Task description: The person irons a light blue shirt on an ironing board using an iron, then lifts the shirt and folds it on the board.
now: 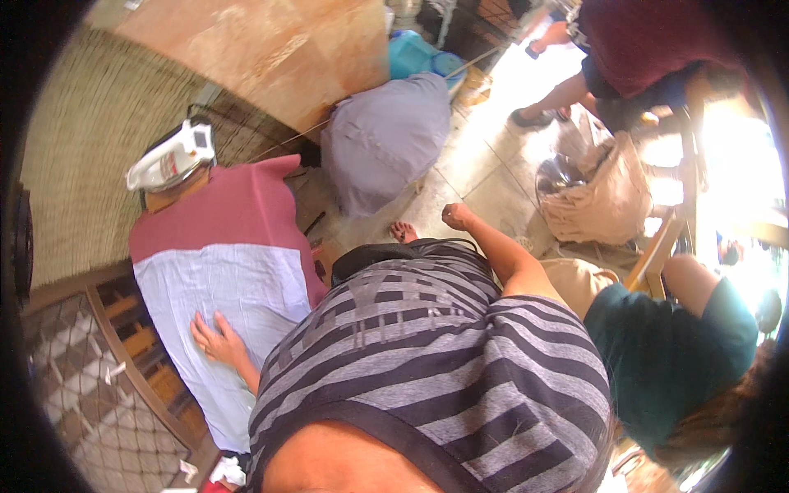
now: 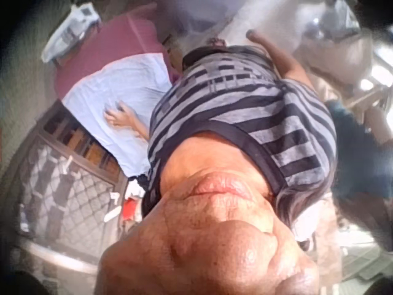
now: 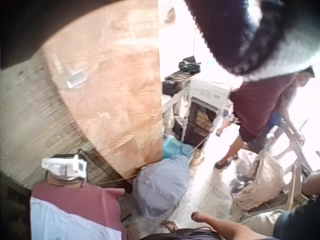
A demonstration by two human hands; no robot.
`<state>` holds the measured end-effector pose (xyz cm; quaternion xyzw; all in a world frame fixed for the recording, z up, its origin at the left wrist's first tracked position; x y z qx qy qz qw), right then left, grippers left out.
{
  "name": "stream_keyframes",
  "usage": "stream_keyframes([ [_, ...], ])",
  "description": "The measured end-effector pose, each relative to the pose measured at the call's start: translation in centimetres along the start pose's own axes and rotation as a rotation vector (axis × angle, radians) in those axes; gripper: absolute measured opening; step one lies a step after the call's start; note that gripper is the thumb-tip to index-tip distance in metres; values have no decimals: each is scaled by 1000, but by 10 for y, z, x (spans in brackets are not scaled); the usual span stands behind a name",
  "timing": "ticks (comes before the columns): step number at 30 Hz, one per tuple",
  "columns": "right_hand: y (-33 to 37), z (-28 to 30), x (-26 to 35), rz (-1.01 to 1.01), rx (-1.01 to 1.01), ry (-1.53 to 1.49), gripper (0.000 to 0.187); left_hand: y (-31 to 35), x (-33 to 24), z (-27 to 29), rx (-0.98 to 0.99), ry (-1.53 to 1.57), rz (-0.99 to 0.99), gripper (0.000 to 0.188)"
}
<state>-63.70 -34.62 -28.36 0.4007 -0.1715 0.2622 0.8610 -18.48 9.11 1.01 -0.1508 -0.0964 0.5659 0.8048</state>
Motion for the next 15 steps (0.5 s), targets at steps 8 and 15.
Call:
stream_keyframes([
  [8,-29,12,31,73,87,24,36,1,-6,4,3,37,41,59],
  [15,-40,9,59,35,145,94,35,0,-10,7,-11,76,47,61],
])
Point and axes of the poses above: each hand's wrist, its own y-axis away from the middle knuckle, its own z-axis out of the back of the hand, x = y × z, the point moved 3 cm from there along -y, towards the middle knuckle, and after that the axes turned 3 degrees about y, right-handed, at the moved point
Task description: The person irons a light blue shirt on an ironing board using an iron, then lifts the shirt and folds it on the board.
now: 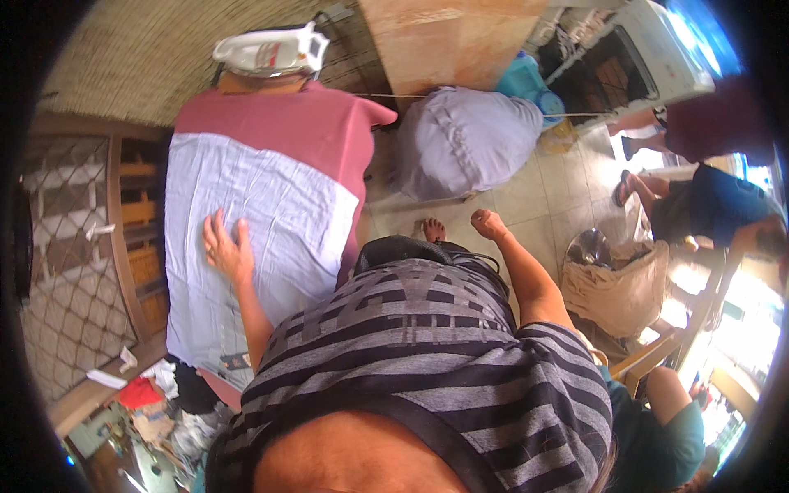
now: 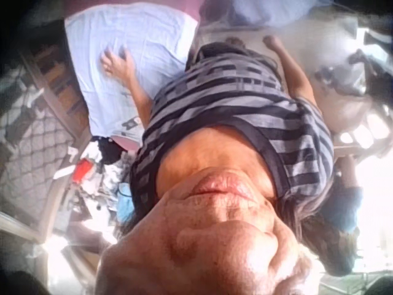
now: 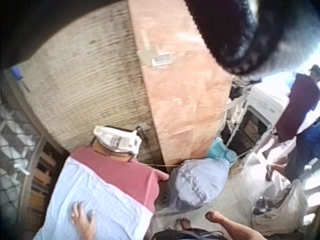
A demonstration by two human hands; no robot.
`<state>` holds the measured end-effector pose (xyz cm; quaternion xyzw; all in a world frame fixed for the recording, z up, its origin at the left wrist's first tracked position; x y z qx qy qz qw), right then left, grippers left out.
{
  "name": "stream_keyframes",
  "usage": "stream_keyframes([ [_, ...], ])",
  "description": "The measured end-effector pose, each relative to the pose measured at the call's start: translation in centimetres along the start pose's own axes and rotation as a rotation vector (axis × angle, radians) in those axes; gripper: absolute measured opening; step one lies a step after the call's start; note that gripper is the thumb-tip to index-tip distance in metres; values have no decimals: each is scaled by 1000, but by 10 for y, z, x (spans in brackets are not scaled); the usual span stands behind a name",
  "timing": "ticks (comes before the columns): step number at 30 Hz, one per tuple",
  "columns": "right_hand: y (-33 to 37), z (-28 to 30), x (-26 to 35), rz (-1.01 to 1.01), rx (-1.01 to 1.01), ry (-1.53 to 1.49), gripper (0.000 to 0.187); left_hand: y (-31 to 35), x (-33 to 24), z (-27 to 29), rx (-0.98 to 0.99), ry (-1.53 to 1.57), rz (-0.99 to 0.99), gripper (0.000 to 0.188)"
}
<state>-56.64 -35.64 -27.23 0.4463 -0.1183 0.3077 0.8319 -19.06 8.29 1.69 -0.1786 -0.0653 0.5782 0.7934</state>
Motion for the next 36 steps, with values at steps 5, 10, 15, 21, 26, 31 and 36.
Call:
stream_keyframes([
  [5,8,-10,39,110,-9,-59,36,2,0,1,-7,7,17,65],
  [10,28,17,134,394,-364,-337,24,3,-1,1,-19,39,14,65],
  [15,61,64,278,748,-513,-403,20,4,-4,5,-11,55,41,63],
  [21,84,83,416,1081,-494,-175,20,-28,6,7,-58,220,61,44],
  [26,47,75,478,1125,-451,-56,21,-92,20,-13,-207,229,32,34],
  [31,27,64,514,1223,-549,120,18,-119,31,-35,-162,234,91,17],
  [36,25,66,520,1244,-571,138,14,-147,33,-41,-240,254,107,11],
])
Point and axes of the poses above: each hand's wrist, its own y-axis away from the middle knuckle, its own z-axis out of the back of the hand, x = y × z, the point moved 3 cm from there along -y, towards the middle knuckle, and after that the axes turned 3 degrees about y, right-handed, at the moved point
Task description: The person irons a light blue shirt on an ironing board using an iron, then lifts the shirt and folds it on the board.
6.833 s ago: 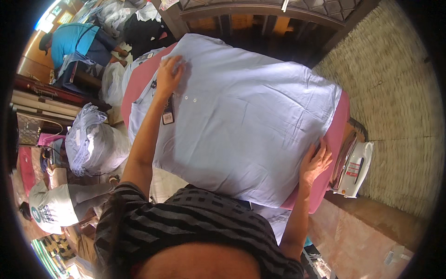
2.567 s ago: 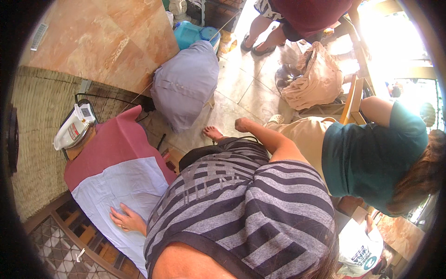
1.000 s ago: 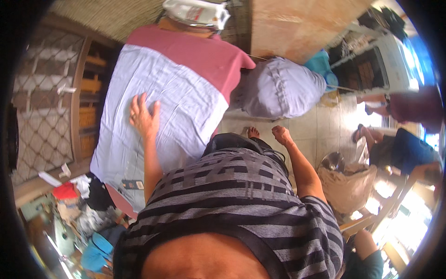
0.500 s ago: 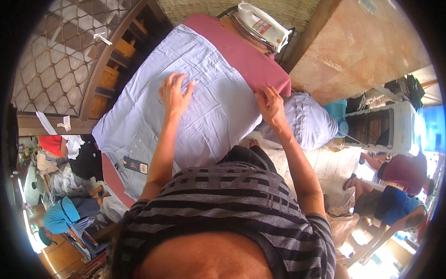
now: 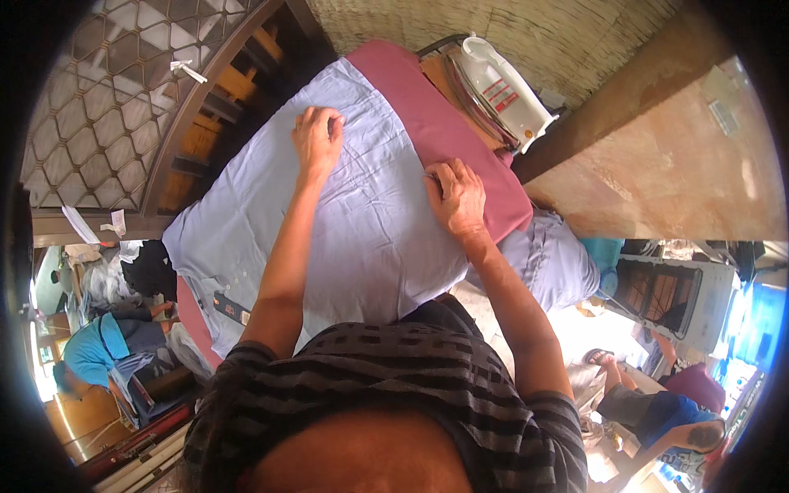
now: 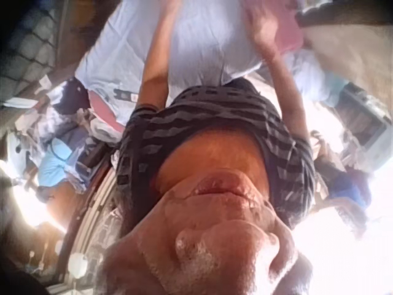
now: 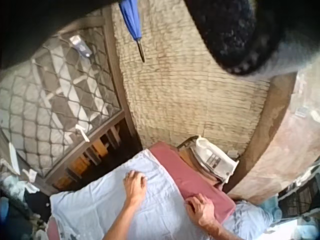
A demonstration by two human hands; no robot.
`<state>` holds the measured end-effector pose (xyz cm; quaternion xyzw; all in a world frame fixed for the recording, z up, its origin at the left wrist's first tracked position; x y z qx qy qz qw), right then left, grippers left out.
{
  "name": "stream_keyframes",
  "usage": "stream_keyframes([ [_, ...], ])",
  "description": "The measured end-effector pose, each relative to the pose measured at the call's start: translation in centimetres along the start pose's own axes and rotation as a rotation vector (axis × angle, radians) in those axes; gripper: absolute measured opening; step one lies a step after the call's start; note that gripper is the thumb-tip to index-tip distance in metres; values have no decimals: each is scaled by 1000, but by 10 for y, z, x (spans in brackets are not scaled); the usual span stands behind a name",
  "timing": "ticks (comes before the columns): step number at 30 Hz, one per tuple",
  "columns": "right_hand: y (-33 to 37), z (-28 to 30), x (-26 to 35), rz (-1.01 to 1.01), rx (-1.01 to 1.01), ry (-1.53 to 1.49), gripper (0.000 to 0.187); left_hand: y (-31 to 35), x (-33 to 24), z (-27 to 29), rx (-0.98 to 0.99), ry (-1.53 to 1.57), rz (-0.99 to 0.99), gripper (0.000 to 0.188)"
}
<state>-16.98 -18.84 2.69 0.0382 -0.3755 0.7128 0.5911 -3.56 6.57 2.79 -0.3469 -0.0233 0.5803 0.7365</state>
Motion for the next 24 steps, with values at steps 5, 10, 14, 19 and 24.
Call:
stream_keyframes([
  [5,-4,1,0,-24,45,-2,14,-53,-15,-20,-16,54,-163,21],
  [10,-5,2,0,-60,57,-16,14,-91,-8,-36,214,19,-129,14],
  [14,1,-2,-7,-60,49,-29,13,-97,-5,-38,148,59,-113,12],
  [19,9,-14,-10,45,149,168,12,-50,-33,-24,135,101,-199,46],
  [24,8,3,-6,32,-68,-51,19,-9,-60,-27,437,-294,-114,74],
])
Point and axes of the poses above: each hand's wrist, its own y-axis away from the middle knuckle, its own z-axis out of the back of the hand, x = y × z, the point moved 3 cm from there along -y, towards the middle knuckle, and after that the axes turned 3 degrees about y, right-handed, at the moved point
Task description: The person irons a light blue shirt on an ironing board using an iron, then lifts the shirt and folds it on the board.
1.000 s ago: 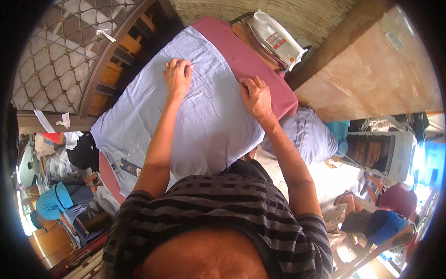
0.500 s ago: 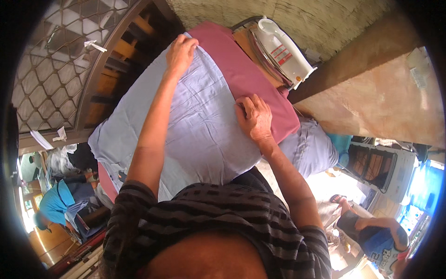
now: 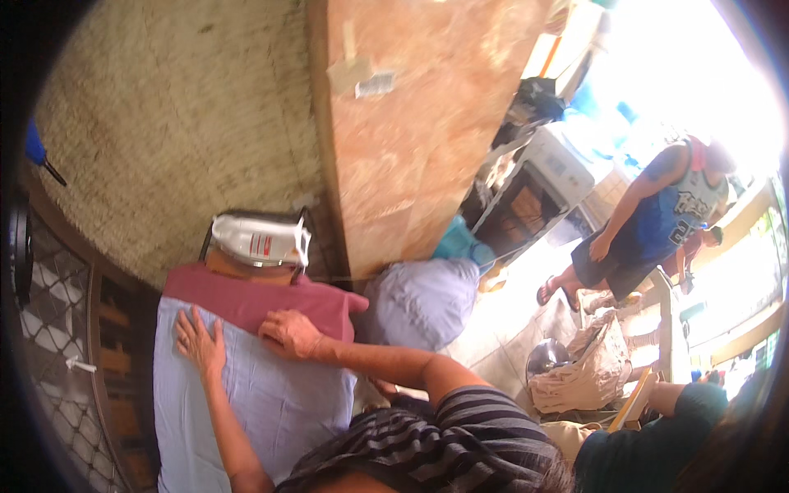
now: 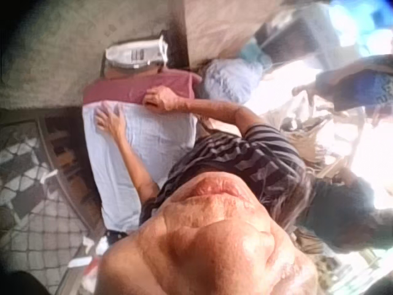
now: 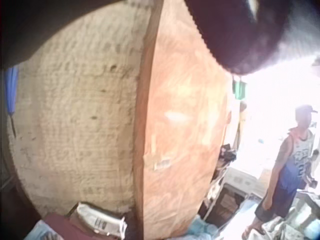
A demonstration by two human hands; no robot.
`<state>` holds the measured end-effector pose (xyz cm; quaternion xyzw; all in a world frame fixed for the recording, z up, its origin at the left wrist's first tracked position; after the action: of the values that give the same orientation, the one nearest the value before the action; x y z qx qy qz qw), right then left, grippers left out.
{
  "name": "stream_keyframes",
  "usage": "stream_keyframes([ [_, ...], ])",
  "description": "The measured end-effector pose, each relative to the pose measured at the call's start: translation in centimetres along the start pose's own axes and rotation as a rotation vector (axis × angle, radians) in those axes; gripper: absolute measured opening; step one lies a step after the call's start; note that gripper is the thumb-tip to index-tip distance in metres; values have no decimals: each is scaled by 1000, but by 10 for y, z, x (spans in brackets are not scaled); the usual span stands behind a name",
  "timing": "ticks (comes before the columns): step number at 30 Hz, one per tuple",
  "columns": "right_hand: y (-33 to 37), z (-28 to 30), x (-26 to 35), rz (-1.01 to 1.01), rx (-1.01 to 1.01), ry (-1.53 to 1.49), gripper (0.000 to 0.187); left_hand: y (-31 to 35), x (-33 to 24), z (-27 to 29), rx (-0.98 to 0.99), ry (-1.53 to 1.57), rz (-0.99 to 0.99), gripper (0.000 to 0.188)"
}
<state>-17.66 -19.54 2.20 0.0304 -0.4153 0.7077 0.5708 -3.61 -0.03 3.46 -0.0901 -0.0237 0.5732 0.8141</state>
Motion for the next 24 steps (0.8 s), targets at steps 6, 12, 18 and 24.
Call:
stream_keyframes([
  [6,6,20,-19,-94,56,-427,17,-6,5,-5,16,34,30,74],
  [12,38,92,-25,-431,144,-748,13,-1,2,1,22,86,62,74],
  [18,55,124,-12,-364,28,-615,14,-11,10,-14,18,-3,35,74],
  [24,135,121,22,-288,185,-611,20,-21,25,-32,-109,-137,-16,73],
])
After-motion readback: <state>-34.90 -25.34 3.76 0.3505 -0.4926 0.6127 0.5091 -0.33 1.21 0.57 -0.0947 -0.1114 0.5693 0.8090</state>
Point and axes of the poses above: each hand's wrist, its own y-axis away from the middle knuckle, its own z-axis out of the back of the hand, x = y × z, the point moved 3 cm from there along -y, towards the middle knuckle, and after that the axes turned 3 degrees about y, right-handed, at the moved point
